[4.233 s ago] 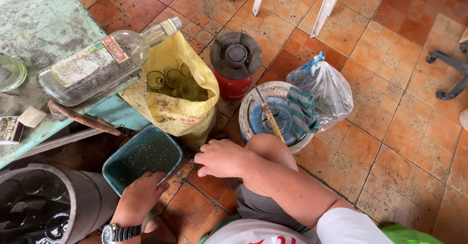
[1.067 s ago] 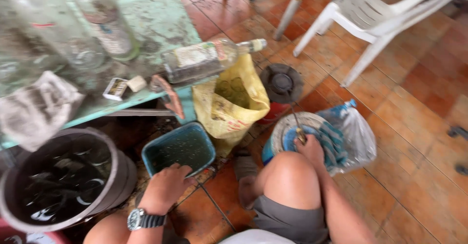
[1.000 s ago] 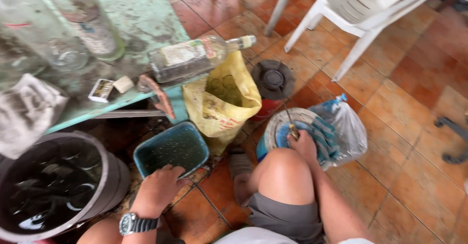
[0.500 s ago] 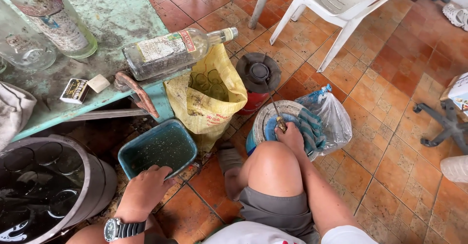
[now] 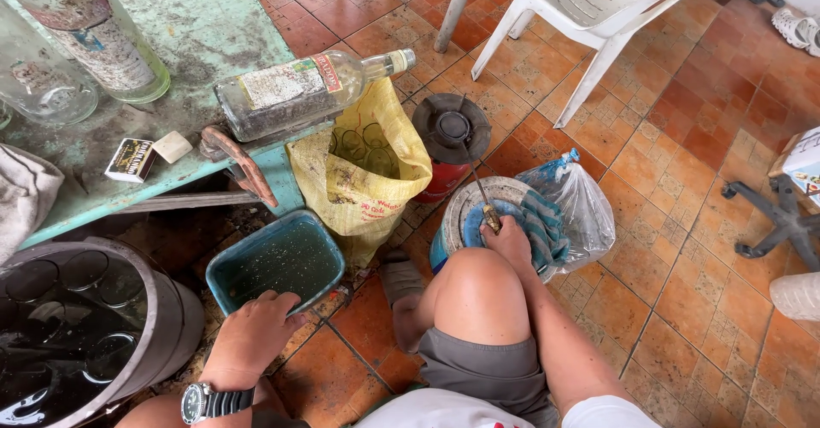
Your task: Cleaning and preparing glass bottles for cutting by washing them in water and wiping them with a cloth.
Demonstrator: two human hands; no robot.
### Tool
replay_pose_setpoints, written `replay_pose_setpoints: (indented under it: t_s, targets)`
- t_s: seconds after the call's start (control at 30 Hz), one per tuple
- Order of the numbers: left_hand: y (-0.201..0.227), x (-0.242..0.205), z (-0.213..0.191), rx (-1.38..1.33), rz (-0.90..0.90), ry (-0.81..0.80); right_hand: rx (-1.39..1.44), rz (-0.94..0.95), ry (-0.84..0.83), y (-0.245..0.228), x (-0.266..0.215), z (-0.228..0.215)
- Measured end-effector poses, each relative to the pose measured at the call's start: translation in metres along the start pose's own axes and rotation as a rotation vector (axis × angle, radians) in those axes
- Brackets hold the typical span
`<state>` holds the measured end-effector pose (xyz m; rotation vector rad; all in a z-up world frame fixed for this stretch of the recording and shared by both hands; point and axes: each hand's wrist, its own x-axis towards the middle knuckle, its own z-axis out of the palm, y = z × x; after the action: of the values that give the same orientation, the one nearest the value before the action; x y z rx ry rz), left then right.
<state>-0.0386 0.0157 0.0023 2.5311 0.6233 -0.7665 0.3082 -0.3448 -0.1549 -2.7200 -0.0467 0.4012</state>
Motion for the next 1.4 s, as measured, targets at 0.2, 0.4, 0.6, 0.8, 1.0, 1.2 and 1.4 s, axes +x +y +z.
replay_pose_setpoints:
  t_s: [0.2, 0.4, 0.6, 0.8, 1.0, 1.2, 1.4]
  targets:
    - [-0.003, 0.002, 0.004, 0.002, 0.01, 0.025, 0.023, 0.009, -0.011, -0.006, -0.006, -0.006]
    - [-0.001, -0.001, 0.0, 0.007, 0.016, 0.021, 0.035, 0.03, -0.017, -0.014, -0.013, -0.011]
    - [-0.004, 0.001, 0.005, 0.019, 0.032, 0.046, 0.024, 0.044, -0.02, -0.011, -0.009, -0.008]
    - [-0.004, 0.001, 0.005, 0.005, 0.031, 0.054, 0.012, 0.056, -0.016, -0.019, -0.013, -0.011]
    - [0.008, -0.006, -0.01, -0.009, -0.007, -0.053, 0.03, 0.027, 0.012, -0.023, -0.02, -0.011]
    - [0.004, -0.001, -0.002, -0.016, -0.038, -0.073, 0.074, -0.034, 0.109, -0.016, -0.017, -0.001]
    - [-0.005, 0.01, 0.011, -0.068, 0.004, 0.008, 0.194, -0.051, 0.145, -0.048, -0.04, -0.055]
